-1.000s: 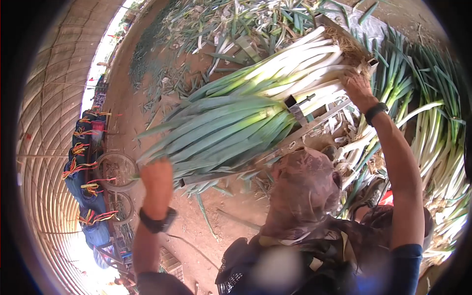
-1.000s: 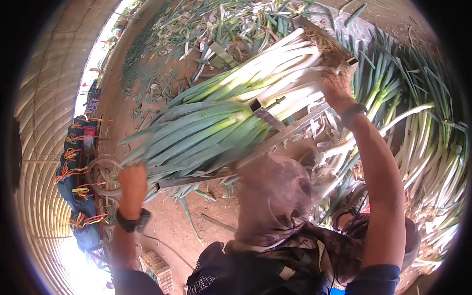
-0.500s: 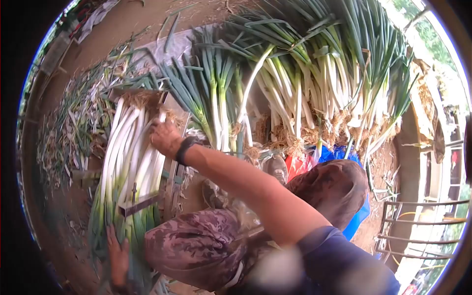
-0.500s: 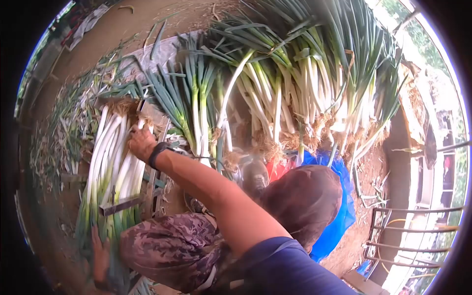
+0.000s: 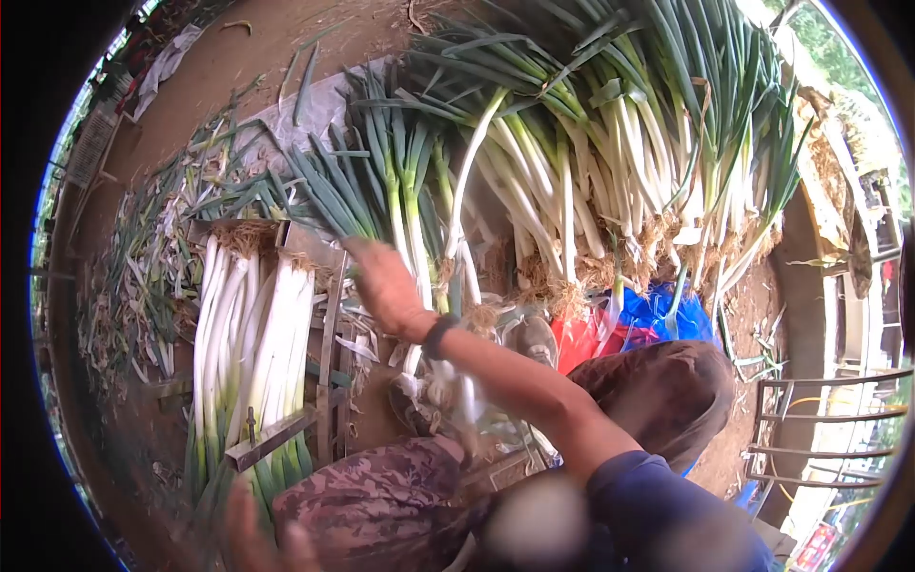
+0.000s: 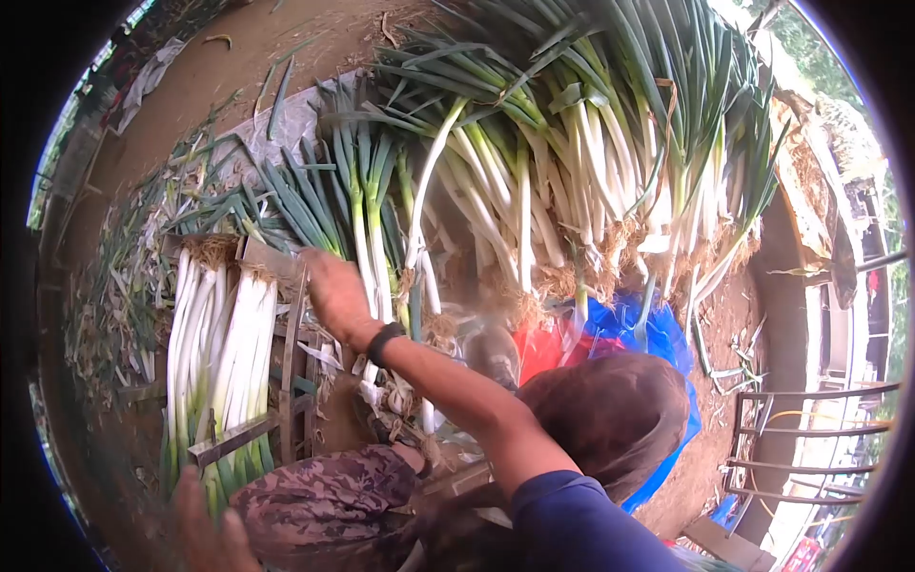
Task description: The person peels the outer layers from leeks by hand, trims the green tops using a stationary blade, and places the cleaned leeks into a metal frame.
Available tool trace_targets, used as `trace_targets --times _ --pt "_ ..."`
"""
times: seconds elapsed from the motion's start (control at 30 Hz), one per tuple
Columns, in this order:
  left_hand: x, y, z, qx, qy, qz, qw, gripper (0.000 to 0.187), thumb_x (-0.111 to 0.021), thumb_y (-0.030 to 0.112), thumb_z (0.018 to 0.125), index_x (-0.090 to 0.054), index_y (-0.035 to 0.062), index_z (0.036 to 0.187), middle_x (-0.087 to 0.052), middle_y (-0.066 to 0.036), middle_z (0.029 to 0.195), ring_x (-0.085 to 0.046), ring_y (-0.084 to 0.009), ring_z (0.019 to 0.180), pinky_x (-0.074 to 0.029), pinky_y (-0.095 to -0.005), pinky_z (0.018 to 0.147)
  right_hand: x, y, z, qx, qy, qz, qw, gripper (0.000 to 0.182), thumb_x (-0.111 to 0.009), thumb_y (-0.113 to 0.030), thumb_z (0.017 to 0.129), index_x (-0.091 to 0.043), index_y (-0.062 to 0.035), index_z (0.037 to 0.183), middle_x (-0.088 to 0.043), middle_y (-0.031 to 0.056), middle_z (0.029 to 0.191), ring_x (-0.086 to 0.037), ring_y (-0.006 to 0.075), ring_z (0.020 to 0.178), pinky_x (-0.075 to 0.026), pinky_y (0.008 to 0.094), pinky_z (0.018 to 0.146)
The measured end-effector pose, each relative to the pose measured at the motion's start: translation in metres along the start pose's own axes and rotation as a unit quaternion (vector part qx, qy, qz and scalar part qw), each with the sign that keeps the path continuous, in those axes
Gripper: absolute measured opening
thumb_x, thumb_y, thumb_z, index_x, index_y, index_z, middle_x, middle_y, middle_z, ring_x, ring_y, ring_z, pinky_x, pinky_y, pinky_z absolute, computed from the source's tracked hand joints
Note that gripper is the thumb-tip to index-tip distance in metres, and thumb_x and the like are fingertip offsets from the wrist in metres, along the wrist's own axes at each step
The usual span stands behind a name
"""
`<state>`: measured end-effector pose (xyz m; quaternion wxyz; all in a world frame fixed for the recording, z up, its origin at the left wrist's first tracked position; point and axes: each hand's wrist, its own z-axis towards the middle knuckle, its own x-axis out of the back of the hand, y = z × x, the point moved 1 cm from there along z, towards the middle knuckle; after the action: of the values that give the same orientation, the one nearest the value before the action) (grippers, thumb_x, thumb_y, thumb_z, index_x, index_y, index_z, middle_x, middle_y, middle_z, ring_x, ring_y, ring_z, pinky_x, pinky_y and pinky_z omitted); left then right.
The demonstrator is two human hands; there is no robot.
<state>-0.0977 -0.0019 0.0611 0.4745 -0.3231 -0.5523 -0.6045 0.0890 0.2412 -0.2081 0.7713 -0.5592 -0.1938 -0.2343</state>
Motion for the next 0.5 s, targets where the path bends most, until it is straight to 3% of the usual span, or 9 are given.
trace_targets --times 0.07,0.13,0.2,0.23,0.27,0.33,0.4,0.47,0.5 --pt "-0.041 0.057 0.022 -0.041 -0.068 -0.178 0.981 0.031 -0.069 0.007 0.092 -0.066 -0.0027 0.121 -0.065 -0.019 0.124 -0.063 -0.0314 0.114 -0.053 -0.0407 0.095 0.017 0.066 -0.015 -0.167 0.160 -0.082 0.969 0.066 -0.072 -0.008 0.080 -0.043 0.0048 0.137 -0.061 0.0256 0.109 -0.062 0.0423 0.094 -0.052 0.0491 0.081" --pt "-0.095 0.070 0.028 -0.072 -0.140 -0.272 0.949 0.039 -0.071 0.003 0.087 -0.063 -0.0035 0.124 -0.064 -0.020 0.126 -0.062 -0.0329 0.116 -0.050 -0.0418 0.099 0.025 0.142 -0.023 -0.316 0.135 -0.056 0.938 0.071 -0.071 -0.018 0.084 -0.039 0.0075 0.141 -0.059 0.0279 0.109 -0.060 0.0419 0.099 -0.049 0.0515 0.088" --pt "-0.143 0.088 0.028 -0.010 -0.167 -0.363 0.917 0.033 -0.073 -0.006 0.080 -0.068 -0.0032 0.113 -0.067 -0.018 0.120 -0.064 -0.0282 0.116 -0.050 -0.0366 0.101 0.006 0.236 -0.035 -0.240 0.193 -0.051 0.950 0.066 -0.065 -0.030 0.092 -0.041 0.0073 0.140 -0.060 0.0258 0.113 -0.059 0.0379 0.108 -0.049 0.0457 0.091" --pt "-0.161 0.091 0.027 -0.010 -0.203 -0.381 0.902 0.036 -0.073 -0.005 0.081 -0.068 -0.0025 0.116 -0.066 -0.019 0.122 -0.063 -0.0289 0.117 -0.050 -0.0372 0.101 0.037 0.218 -0.021 -0.379 0.143 0.242 0.882 0.089 -0.075 -0.023 0.084 -0.024 0.0063 0.151 -0.047 0.0272 0.145 -0.049 0.0354 0.132 -0.042 0.0400 0.108" --pt "-0.176 0.091 0.024 -0.002 -0.215 -0.387 0.897 0.037 -0.074 -0.004 0.081 -0.067 -0.0026 0.117 -0.067 -0.019 0.121 -0.064 -0.0296 0.116 -0.050 -0.0382 0.101 0.058 0.196 -0.002 -0.407 0.027 0.076 0.910 0.073 -0.065 -0.035 0.094 -0.036 0.0070 0.146 -0.054 0.0273 0.132 -0.054 0.0420 0.123 -0.044 0.0376 0.103" --pt "-0.203 0.090 0.021 -0.005 -0.244 -0.373 0.895 0.036 -0.073 -0.002 0.083 -0.067 -0.0024 0.118 -0.067 -0.019 0.120 -0.065 -0.0302 0.114 -0.050 -0.0384 0.100 0.056 0.205 0.015 -0.485 0.099 0.294 0.818 0.080 -0.075 -0.017 0.084 -0.034 -0.0018 0.151 -0.049 0.0256 0.143 -0.058 0.0348 0.121 -0.041 0.0403 0.109" --pt "-0.222 0.087 0.018 0.009 -0.269 -0.361 0.893 0.034 -0.072 0.000 0.084 -0.067 -0.0024 0.118 -0.068 -0.019 0.120 -0.065 -0.0305 0.113 -0.050 -0.0384 0.100 0.066 0.232 0.013 -0.255 -0.114 0.121 0.952 0.053 -0.073 -0.011 0.087 -0.056 -0.0012 0.137 -0.059 0.0279 0.124 -0.060 0.0303 0.120 -0.056 0.0341 0.087" --pt "-0.233 0.081 0.008 0.024 -0.291 -0.353 0.889 0.033 -0.072 0.001 0.085 -0.067 -0.0024 0.117 -0.068 -0.018 0.119 -0.066 -0.0308 0.111 -0.050 -0.0384 0.099 0.086 0.234 0.021 -0.020 -0.133 0.023 0.991 0.039 -0.068 -0.007 0.090 -0.063 -0.0013 0.127 -0.066 0.0205 0.111 -0.067 0.0277 0.105 -0.059 0.0330 0.081" --pt "-0.237 0.078 0.004 0.035 -0.304 -0.352 0.885 0.032 -0.072 0.002 0.086 -0.067 -0.0028 0.117 -0.068 -0.018 0.119 -0.066 -0.0315 0.110 -0.050 -0.0385 0.098 0.096 0.228 0.023 -0.020 -0.138 0.020 0.990 0.039 -0.068 -0.007 0.090 -0.063 -0.0013 0.127 -0.066 0.0205 0.111 -0.067 0.0277 0.105 -0.059 0.0330 0.081"
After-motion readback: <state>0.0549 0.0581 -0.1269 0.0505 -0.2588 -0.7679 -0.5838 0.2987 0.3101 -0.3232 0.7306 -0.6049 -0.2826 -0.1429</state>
